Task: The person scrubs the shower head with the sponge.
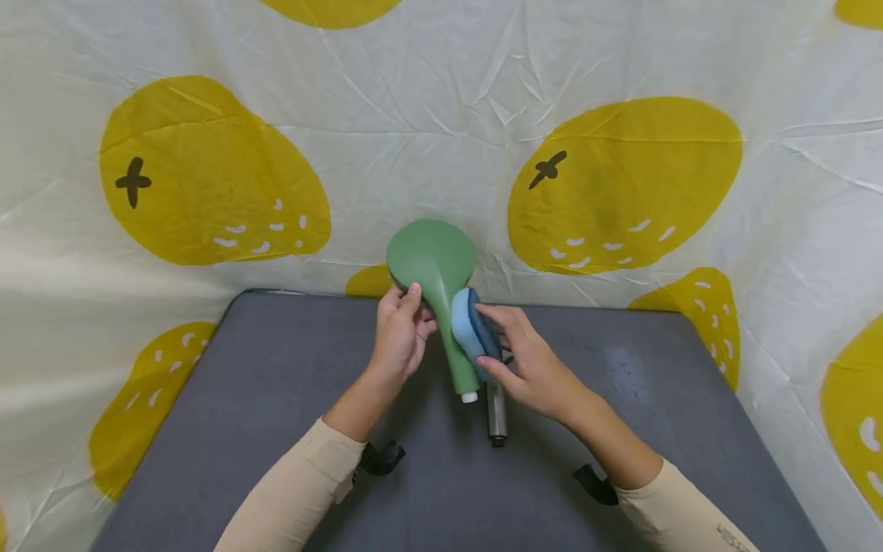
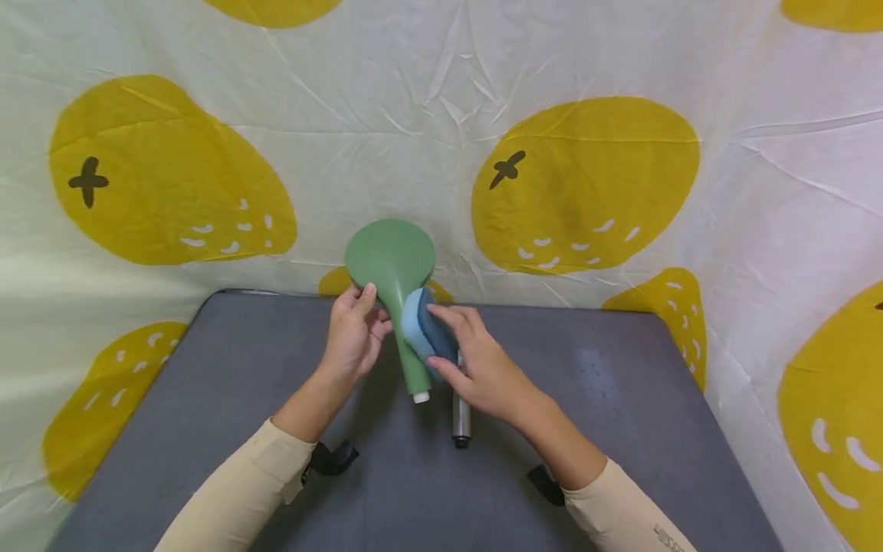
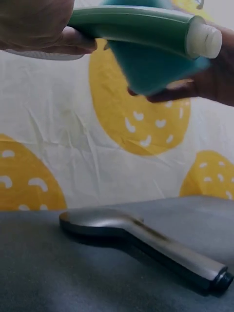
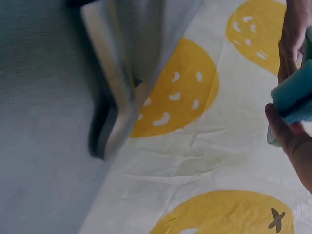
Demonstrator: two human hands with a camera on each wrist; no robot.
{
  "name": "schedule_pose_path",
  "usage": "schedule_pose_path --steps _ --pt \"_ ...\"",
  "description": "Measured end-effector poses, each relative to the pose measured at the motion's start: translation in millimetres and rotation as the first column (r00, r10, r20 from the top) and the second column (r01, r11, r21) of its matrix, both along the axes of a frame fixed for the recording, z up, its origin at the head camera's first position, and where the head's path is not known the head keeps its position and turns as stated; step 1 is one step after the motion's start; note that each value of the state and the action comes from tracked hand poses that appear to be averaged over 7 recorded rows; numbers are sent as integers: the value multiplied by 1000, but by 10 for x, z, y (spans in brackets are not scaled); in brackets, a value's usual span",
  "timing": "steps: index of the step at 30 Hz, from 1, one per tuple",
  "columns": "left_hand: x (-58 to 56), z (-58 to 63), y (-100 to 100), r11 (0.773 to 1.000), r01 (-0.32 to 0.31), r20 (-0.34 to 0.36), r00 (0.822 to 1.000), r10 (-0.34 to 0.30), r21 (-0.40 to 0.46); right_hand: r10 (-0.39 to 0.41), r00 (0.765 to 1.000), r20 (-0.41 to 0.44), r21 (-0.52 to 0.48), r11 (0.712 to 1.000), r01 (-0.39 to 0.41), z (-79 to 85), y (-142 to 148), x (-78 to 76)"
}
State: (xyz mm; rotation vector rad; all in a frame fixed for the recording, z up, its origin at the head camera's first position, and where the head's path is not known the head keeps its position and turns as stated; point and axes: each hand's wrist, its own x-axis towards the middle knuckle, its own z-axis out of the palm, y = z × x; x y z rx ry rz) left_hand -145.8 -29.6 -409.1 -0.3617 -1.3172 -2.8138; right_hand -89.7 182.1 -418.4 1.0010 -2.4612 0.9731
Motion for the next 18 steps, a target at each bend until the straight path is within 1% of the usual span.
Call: schedule_pose_path --steps 2,5,7,9,10,12,13,15,17,18 --pt "-24 4 -25 1000 -6 -4 1000 6 8 53 997 -53 28 998 -52 -63 48 35" --pt "-60 -2 -65 1000 -12 -4 1000 12 24 113 986 -121 86 991 -103 -193 145 119" --pt "-82 -13 -83 1000 -20 10 1000 20 21 134 977 -167 133 985 -112 -280 216 170" --pt "-94 -30 -93 1000 -25 25 999 25 12 139 966 -219 180 979 -100 -327 275 214" --pt "-96 -38 -94 1000 -30 36 999 30 6 142 957 -254 202 975 -91 -343 297 222" --pt "-100 -58 -91 999 -47 60 997 47 -13 148 928 -341 244 968 -65 -334 304 231" --pt "-102 -68 -85 998 -58 68 996 59 -25 153 909 -387 264 963 -50 -319 292 232" --pt "-104 -87 -72 996 -80 88 993 84 -43 172 862 -478 303 953 -22 -284 231 237" --pt "-109 -111 -57 993 -103 105 989 109 -60 206 810 -549 361 932 8 -258 136 244" --pt "-111 -123 -51 991 -114 111 986 121 -68 224 786 -577 398 917 31 -248 82 251"
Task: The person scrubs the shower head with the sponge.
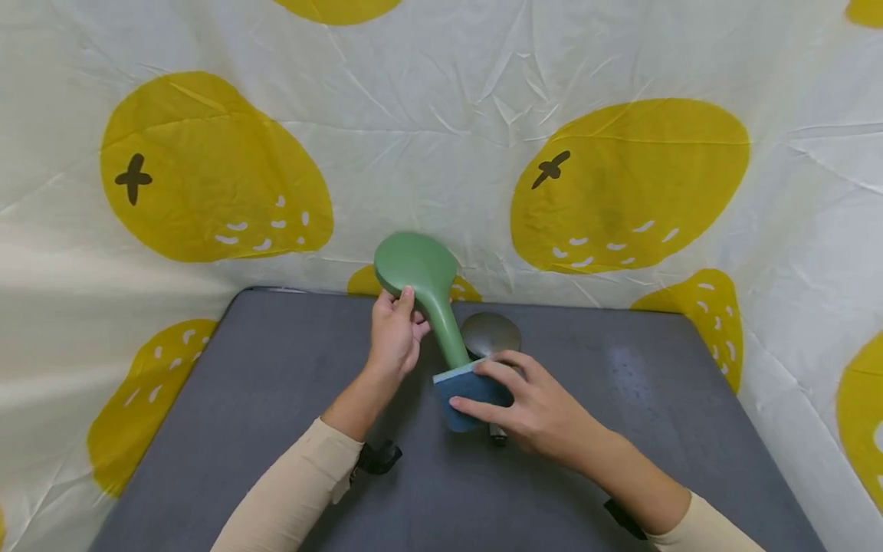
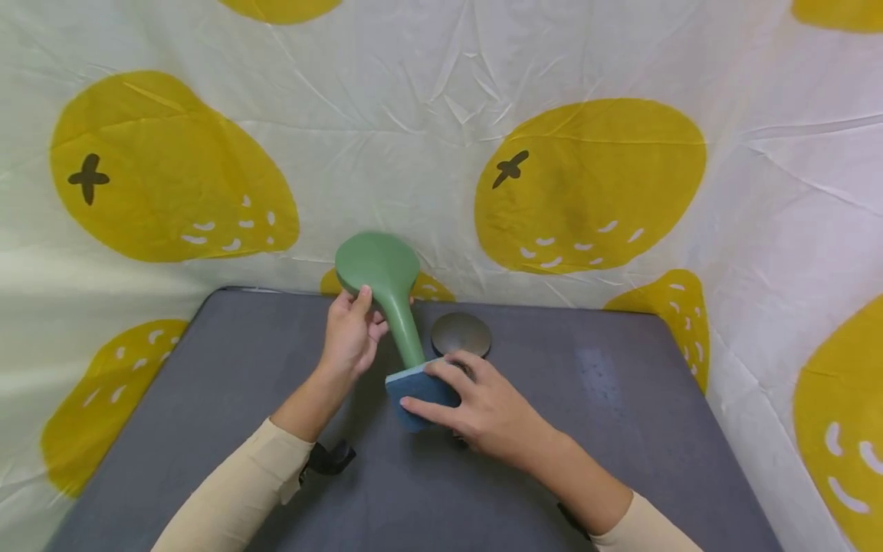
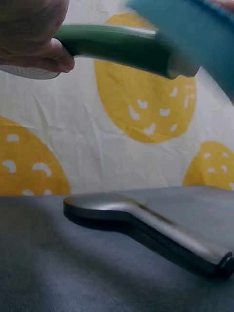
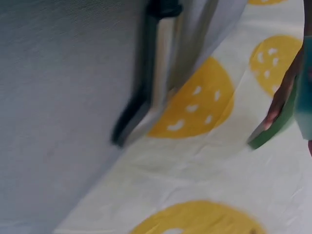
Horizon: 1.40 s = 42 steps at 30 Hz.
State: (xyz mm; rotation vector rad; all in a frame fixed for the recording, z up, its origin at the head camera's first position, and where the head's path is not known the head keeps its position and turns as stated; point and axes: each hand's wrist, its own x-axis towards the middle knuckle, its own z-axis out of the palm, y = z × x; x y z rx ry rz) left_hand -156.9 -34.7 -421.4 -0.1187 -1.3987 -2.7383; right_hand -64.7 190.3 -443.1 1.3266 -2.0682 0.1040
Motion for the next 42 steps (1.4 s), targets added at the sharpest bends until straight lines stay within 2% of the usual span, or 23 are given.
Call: schedule_pose_path --steps 3,6,9,12,15,18,22,28,30,33,37,40,42 --pt "4 -19 12 1000 -22 25 999 22 -14 -4 994 -107 112 994 16 6 -149 19" --pt "11 -31 -2 1000 -23 35 999 24 -20 -19 995 -94 146 989 33 5 -228 27" --pt "16 -34 -43 1000 -3 24 1000 3 2 -47 998 47 88 995 43 -11 -190 21" --pt "30 -34 -95 999 20 -3 1000 -19 26 -30 977 209 -22 999 35 -65 -68 -12" --pt "53 -35 -131 998 62 -35 997 -61 31 4 954 298 -101 995 27 -143 85 -52" --pt "73 -39 -135 995 101 -65 993 -99 16 24 952 305 -129 991 17 -198 176 -81" --pt "83 -54 -108 994 104 -87 991 -105 -25 8 967 253 -89 996 15 -184 118 -66" --pt "82 -70 -83 991 61 -40 997 -67 -118 -13 994 108 5 1000 13 -102 -135 -7" --pt "78 -73 -92 988 57 -28 998 -62 -143 -18 995 94 16 1000 17 -83 -181 4" --pt "67 -80 -134 983 64 -9 998 -67 -171 -46 992 118 23 999 44 -54 -177 10" --pt "58 -83 -221 971 76 23 997 -72 -227 -86 977 194 12 996 85 -10 -56 -3" --pt "54 -99 -287 949 73 41 997 -63 -307 -104 966 239 -19 994 111 -2 83 -47" --pt "52 -120 -327 926 59 45 998 -46 -372 -116 960 256 -38 991 130 -7 182 -86"
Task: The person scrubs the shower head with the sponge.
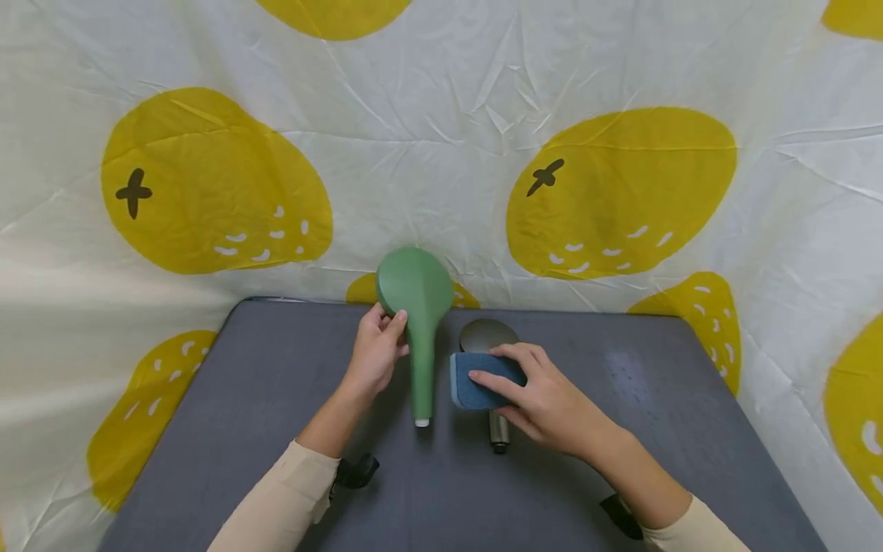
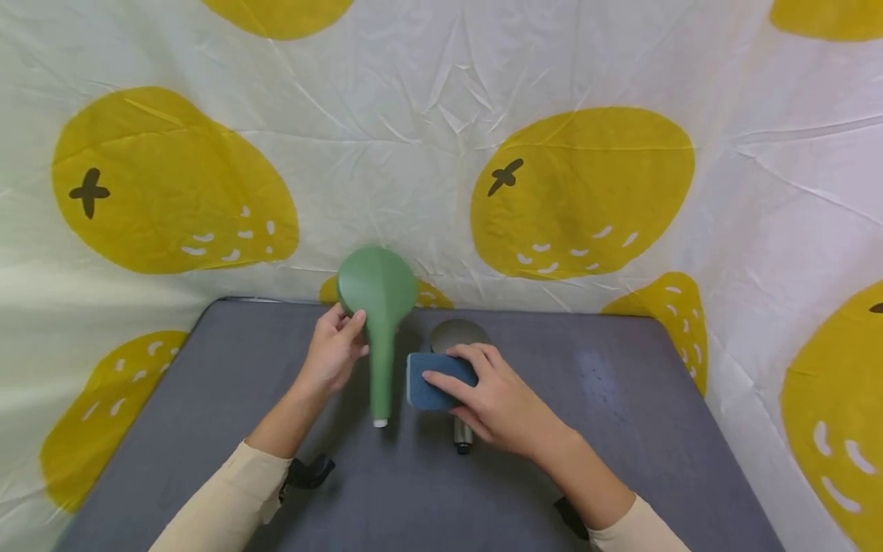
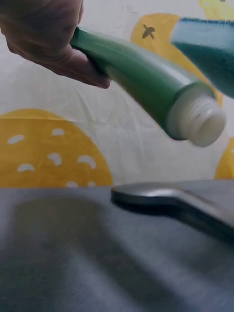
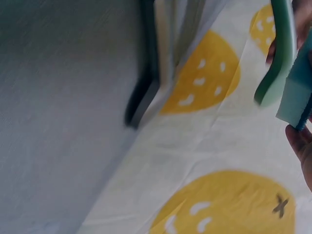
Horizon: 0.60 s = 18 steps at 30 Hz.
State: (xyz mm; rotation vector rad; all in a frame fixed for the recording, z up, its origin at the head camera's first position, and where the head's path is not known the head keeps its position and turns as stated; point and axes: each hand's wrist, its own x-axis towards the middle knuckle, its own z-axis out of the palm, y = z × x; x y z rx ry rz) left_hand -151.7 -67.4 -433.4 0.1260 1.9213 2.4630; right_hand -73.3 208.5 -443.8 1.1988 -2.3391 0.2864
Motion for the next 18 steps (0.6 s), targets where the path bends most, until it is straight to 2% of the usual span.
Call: schedule_pose_path --steps 3,7,12,18 --pt "-1 -39 -33 996 -4 5 1000 4 -85 -35 999 14 -24 999 35 -17 156 -41" --pt "5 -99 -93 990 14 14 1000 -12 -143 -73 997 22 -55 996 74 -40 323 -93" --pt "-2 -201 -172 984 54 53 998 -46 -168 -123 992 26 -85 989 125 -60 477 -157" --pt "-49 -395 -211 982 62 128 991 -39 -179 -163 987 18 -93 982 164 -131 627 -189"
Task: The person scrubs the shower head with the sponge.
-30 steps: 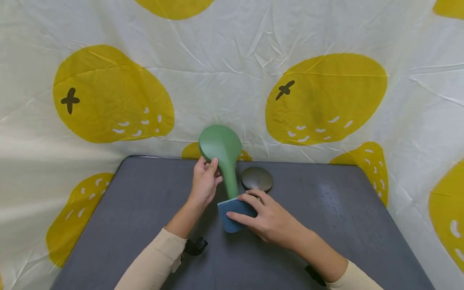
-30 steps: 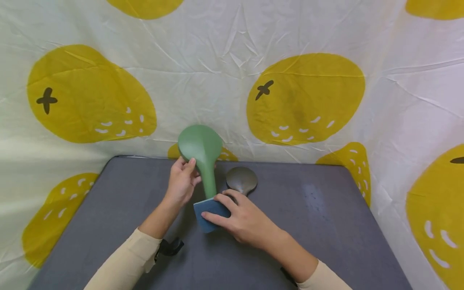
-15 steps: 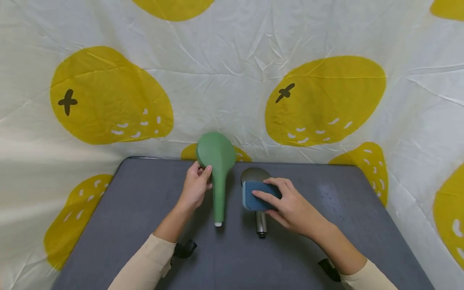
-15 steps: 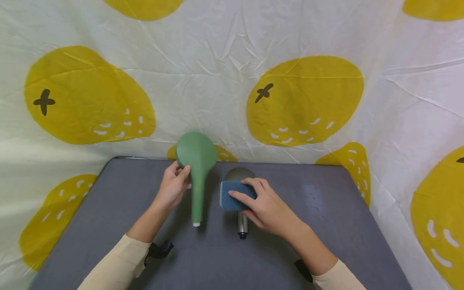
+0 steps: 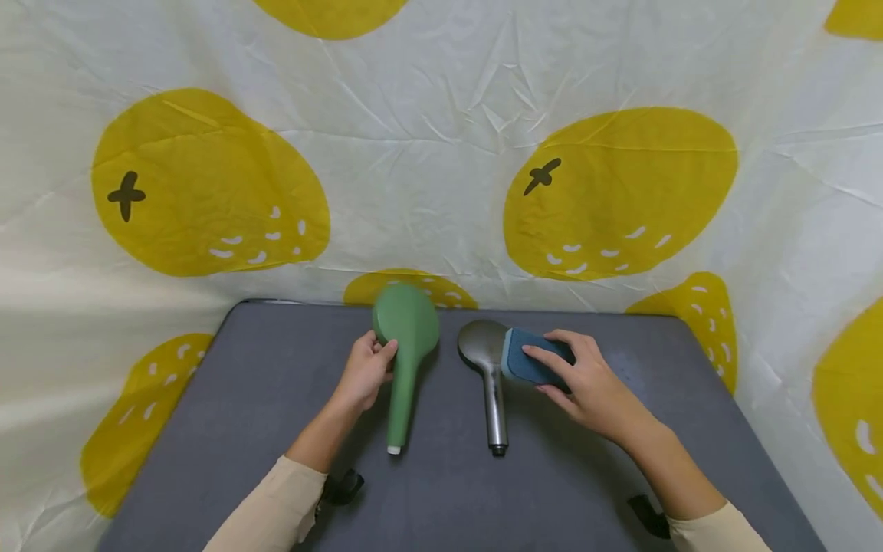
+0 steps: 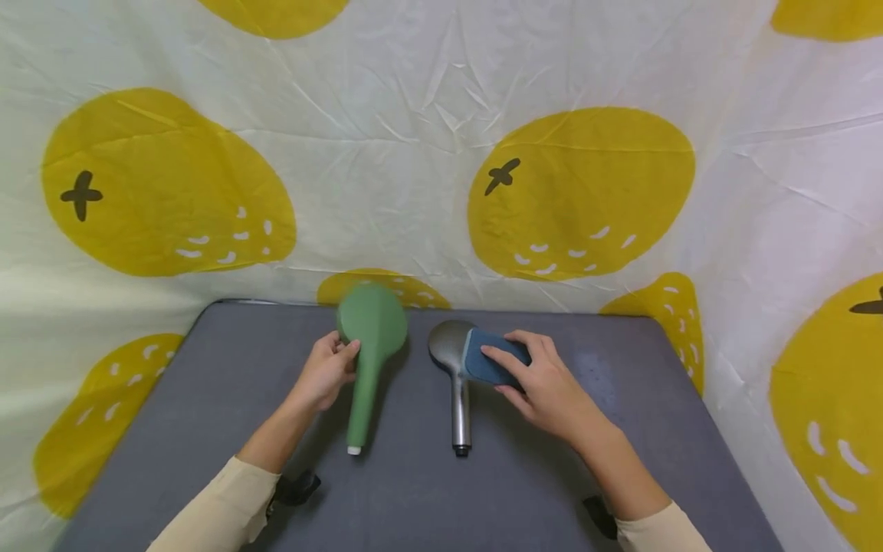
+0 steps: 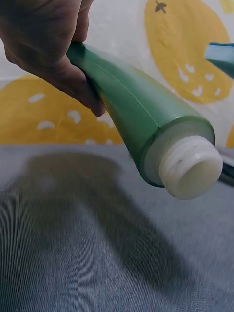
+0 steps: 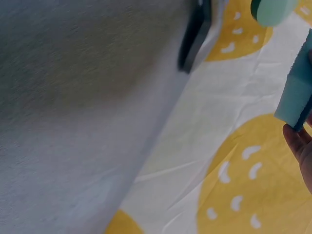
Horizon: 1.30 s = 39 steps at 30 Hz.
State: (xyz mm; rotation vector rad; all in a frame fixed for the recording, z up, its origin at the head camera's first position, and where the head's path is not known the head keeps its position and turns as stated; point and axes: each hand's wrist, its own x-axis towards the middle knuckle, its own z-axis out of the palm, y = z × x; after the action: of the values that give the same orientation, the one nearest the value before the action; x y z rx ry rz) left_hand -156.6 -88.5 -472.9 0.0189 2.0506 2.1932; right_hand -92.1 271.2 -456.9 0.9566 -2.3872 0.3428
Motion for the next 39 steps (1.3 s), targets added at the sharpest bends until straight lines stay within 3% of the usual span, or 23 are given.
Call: schedule_pose_path --steps 11,20,24,26,29,34,39 --pt "-57 -282 -13 999 46 117 992 -43 -17 -121 992 25 8 993 121 -70 306 -65" --pt "-104 -441 -37 999 30 146 989 -25 -37 -177 983 55 30 984 176 -70 455 -139" --pt "-134 -492 -20 999 21 124 992 -16 -39 -206 975 84 38 978 203 -38 502 -171" --pt "-144 -504 -15 997 -4 99 995 11 -72 -221 970 104 53 975 216 -12 511 -198" --pt "-162 -509 -24 980 -26 51 998 37 -196 -255 956 142 88 966 245 35 525 -233" --pt "-200 -528 -66 912 -34 -3 999 36 -409 -333 916 223 168 939 301 114 535 -287" --pt "-214 -555 -97 919 -13 51 998 36 -393 -393 878 274 230 913 336 172 516 -376"
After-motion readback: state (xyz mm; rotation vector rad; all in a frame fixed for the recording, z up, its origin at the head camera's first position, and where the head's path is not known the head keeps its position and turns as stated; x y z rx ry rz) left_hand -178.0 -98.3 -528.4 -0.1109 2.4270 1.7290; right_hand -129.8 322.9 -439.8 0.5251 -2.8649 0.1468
